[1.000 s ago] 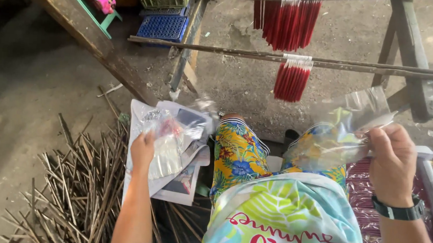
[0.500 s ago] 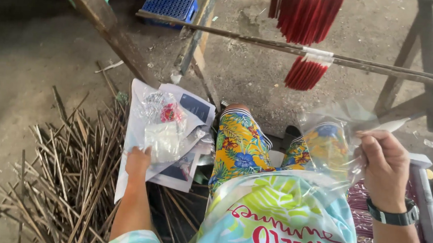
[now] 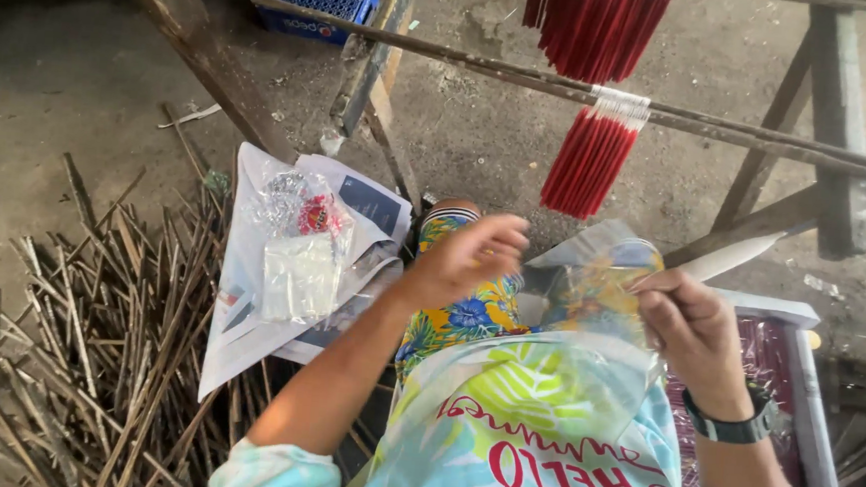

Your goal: Bundling incense sticks and sliding them into plastic sleeves for packaging.

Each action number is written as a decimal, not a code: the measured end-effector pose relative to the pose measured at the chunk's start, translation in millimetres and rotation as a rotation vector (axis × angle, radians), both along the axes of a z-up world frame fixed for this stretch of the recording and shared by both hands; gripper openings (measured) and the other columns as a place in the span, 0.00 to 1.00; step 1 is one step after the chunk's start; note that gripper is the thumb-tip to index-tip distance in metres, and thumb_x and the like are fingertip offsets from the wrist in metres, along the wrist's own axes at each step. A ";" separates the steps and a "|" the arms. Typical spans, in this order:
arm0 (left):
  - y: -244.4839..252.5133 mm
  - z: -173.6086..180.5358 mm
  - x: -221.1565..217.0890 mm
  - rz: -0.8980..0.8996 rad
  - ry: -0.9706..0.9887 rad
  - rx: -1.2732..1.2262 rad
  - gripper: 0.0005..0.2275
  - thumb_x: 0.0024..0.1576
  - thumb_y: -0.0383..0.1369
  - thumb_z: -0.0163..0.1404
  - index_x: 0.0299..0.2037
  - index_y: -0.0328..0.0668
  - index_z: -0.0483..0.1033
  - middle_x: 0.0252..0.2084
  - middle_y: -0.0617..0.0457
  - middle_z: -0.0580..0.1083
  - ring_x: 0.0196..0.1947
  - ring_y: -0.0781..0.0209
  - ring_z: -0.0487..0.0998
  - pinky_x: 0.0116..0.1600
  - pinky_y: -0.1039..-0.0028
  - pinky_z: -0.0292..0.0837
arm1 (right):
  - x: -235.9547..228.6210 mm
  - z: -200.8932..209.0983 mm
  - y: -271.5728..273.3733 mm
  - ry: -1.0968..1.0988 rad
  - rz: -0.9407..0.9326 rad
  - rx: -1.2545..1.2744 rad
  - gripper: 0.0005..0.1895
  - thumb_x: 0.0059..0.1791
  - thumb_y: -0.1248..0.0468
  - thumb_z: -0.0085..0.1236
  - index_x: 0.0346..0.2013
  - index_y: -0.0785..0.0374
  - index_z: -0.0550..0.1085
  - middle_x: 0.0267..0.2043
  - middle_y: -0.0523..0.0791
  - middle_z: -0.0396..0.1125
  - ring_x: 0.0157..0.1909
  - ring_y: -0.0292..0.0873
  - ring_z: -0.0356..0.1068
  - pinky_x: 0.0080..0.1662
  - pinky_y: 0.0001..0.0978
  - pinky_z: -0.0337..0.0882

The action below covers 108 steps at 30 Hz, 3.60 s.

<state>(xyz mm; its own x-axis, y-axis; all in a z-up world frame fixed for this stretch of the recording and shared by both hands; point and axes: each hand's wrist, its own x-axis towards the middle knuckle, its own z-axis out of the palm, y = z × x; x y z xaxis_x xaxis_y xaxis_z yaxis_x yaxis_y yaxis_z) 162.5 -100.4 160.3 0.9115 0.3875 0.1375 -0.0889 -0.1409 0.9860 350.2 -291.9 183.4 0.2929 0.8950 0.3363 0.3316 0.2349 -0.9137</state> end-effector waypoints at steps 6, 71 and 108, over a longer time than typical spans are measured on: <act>-29.3 42.8 42.0 0.062 -0.086 0.211 0.06 0.53 0.33 0.42 0.31 0.40 0.71 0.26 0.58 0.71 0.26 0.72 0.67 0.31 0.83 0.61 | 30.7 -3.7 -14.7 0.081 0.260 -0.112 0.12 0.44 0.56 0.47 0.31 0.63 0.68 0.14 0.35 0.53 0.12 0.25 0.45 0.13 0.12 0.48; 71.6 -48.0 190.9 0.616 -0.072 0.122 0.11 0.51 0.37 0.42 0.38 0.41 0.67 0.34 0.53 0.70 0.35 0.63 0.71 0.40 0.75 0.67 | 11.8 -160.2 10.2 -0.103 -0.364 -0.287 0.07 0.39 0.71 0.46 0.29 0.56 0.65 0.23 0.39 0.64 0.18 0.33 0.55 0.21 0.22 0.54; 98.2 -21.3 184.7 0.105 -0.301 -0.238 0.17 0.48 0.48 0.47 0.40 0.47 0.68 0.43 0.50 0.71 0.51 0.54 0.68 0.60 0.55 0.49 | 10.0 -146.8 19.3 -0.139 -0.343 -0.481 0.09 0.36 0.70 0.46 0.29 0.56 0.65 0.20 0.39 0.65 0.20 0.36 0.61 0.24 0.27 0.60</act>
<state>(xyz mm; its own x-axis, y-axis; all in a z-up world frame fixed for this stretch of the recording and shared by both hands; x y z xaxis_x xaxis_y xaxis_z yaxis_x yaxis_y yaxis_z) 347.2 -2.2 139.1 0.7976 0.5299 0.2881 -0.3765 0.0642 0.9242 360.1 -272.6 36.6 0.5740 0.8184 -0.0270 0.4389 -0.3353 -0.8336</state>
